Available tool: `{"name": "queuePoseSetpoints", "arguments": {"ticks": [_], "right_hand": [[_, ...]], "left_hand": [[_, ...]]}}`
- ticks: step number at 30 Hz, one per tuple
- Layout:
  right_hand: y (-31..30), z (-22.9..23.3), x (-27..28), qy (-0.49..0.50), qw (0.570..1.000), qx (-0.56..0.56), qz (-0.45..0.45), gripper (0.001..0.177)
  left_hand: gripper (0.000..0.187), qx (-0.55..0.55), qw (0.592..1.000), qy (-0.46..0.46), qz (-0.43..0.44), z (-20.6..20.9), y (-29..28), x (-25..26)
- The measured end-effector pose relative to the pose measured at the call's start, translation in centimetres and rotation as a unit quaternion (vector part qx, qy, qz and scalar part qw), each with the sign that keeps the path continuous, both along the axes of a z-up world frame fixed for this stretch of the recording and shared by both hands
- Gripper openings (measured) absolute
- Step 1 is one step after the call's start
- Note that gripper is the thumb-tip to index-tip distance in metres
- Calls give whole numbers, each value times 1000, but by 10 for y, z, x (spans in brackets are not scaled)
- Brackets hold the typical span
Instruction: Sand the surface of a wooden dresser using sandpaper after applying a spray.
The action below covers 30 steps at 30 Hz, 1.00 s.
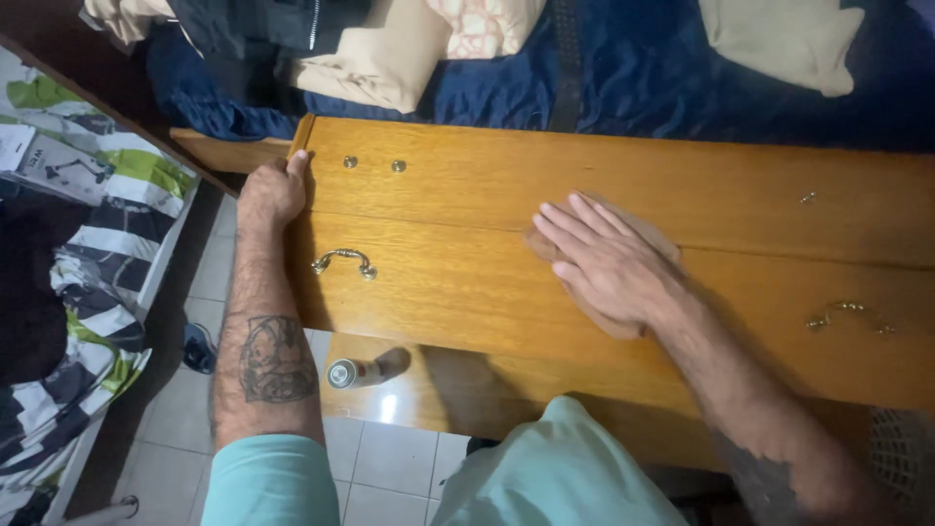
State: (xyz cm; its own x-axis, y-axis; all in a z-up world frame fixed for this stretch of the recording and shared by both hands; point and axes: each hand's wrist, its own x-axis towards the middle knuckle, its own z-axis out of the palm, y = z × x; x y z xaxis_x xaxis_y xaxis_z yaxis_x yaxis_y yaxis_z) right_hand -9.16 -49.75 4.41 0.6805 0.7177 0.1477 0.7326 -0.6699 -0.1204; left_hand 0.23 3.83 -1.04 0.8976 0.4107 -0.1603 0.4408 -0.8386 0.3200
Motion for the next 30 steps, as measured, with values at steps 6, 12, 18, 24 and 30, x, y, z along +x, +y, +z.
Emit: {"name": "queuePoseSetpoints", "arguments": {"ticks": [6,12,18,24,30], "right_hand": [[-17,-7,25,-1,999,52,-17,60],[-89,-9,9,49,983,-9,-176,71],[-61,-6,-30,-80,968,-2,-237,69],[49,-5,-19,6,995,5,-97,71],[51,-19,49,51,995,2,-80,67]], "left_hand": [[69,5,1000,-1,-8,2,-7,-11],[71,7,1000,-5,17,-16,5,-10],[72,1,1000,-20,6,-14,3,-8],[73,-7,1000,2,21,-12,2,-9],[75,-24,1000,-1,17,-14,3,-9]]}}
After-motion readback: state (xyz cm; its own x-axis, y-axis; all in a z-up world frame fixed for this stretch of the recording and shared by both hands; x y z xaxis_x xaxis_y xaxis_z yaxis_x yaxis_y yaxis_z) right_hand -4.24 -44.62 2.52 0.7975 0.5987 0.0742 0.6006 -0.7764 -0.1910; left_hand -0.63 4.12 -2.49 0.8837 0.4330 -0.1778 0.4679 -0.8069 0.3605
